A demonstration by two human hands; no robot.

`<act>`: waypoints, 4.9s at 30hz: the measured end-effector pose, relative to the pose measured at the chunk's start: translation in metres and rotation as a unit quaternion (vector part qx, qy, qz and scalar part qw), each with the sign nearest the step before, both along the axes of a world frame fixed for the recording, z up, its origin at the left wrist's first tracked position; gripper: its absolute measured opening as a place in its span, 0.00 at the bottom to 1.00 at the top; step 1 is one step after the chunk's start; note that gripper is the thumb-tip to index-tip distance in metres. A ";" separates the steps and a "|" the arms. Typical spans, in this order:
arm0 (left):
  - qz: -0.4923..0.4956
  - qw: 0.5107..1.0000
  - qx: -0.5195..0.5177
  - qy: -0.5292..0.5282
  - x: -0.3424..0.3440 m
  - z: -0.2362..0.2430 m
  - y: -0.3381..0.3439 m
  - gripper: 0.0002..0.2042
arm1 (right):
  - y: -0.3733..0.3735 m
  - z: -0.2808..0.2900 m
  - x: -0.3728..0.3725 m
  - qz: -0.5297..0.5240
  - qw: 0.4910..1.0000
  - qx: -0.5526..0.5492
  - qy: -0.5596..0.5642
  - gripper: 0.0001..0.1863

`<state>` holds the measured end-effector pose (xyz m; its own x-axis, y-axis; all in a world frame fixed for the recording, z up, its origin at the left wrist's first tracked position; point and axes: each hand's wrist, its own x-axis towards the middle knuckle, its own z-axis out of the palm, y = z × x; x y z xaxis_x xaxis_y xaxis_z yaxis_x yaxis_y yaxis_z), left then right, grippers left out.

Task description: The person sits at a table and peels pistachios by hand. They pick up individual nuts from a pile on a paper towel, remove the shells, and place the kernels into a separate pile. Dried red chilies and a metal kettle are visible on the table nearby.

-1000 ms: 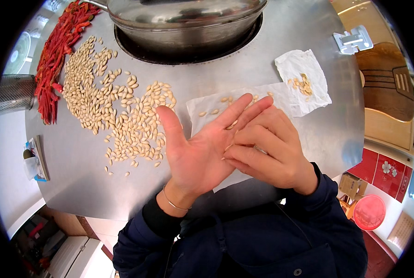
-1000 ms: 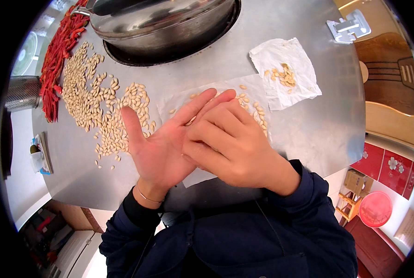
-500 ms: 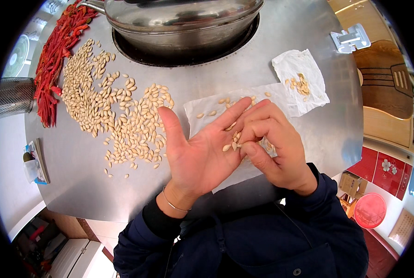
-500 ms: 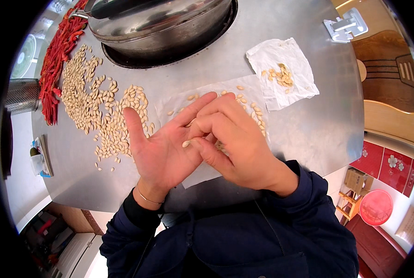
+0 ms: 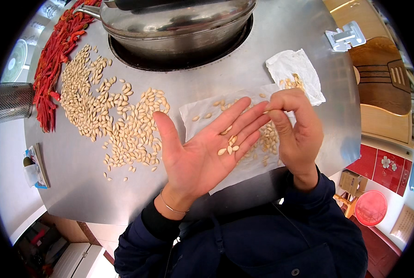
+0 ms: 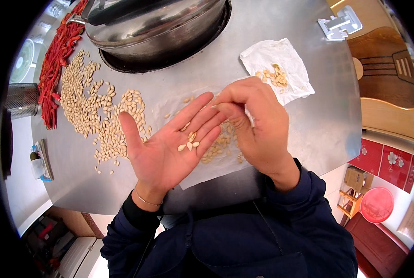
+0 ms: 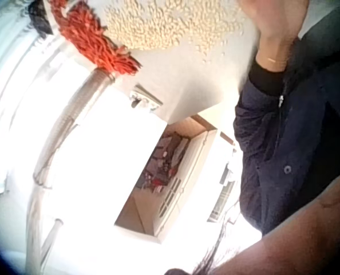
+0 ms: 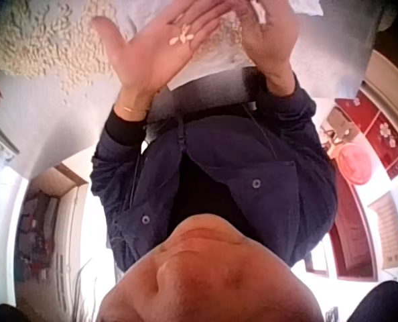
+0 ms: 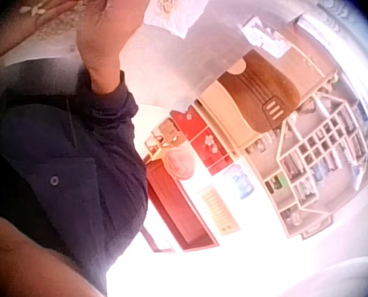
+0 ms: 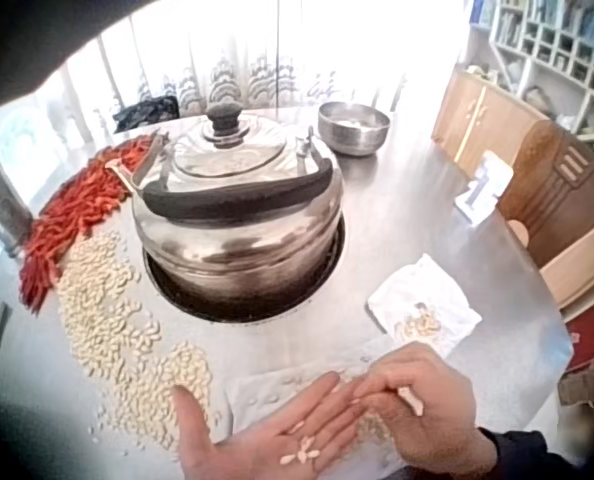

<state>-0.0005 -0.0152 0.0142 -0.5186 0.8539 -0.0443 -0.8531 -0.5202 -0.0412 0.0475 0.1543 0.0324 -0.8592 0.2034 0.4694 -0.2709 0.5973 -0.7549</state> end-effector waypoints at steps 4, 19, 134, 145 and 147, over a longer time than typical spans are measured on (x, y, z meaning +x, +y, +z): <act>-0.008 1.000 -0.022 0.008 -0.001 0.001 -0.002 0.63 | -0.002 -0.003 -0.002 0.011 0.994 0.105 -0.004 0.09; 0.001 0.999 0.009 0.033 0.001 -0.003 -0.002 0.62 | -0.005 -0.003 -0.006 0.111 0.980 0.160 0.047 0.14; 0.082 0.256 -0.525 0.807 0.014 -0.019 0.010 0.54 | 0.022 -0.016 0.017 0.208 0.956 0.112 -0.174 0.07; 0.217 0.421 -0.543 0.693 0.006 -0.017 -0.003 0.21 | 0.020 -0.015 0.011 0.106 0.979 0.061 -0.162 0.08; 0.252 0.381 -0.554 0.696 0.001 -0.010 -0.004 0.15 | 0.018 -0.016 0.012 0.133 0.979 0.064 -0.139 0.10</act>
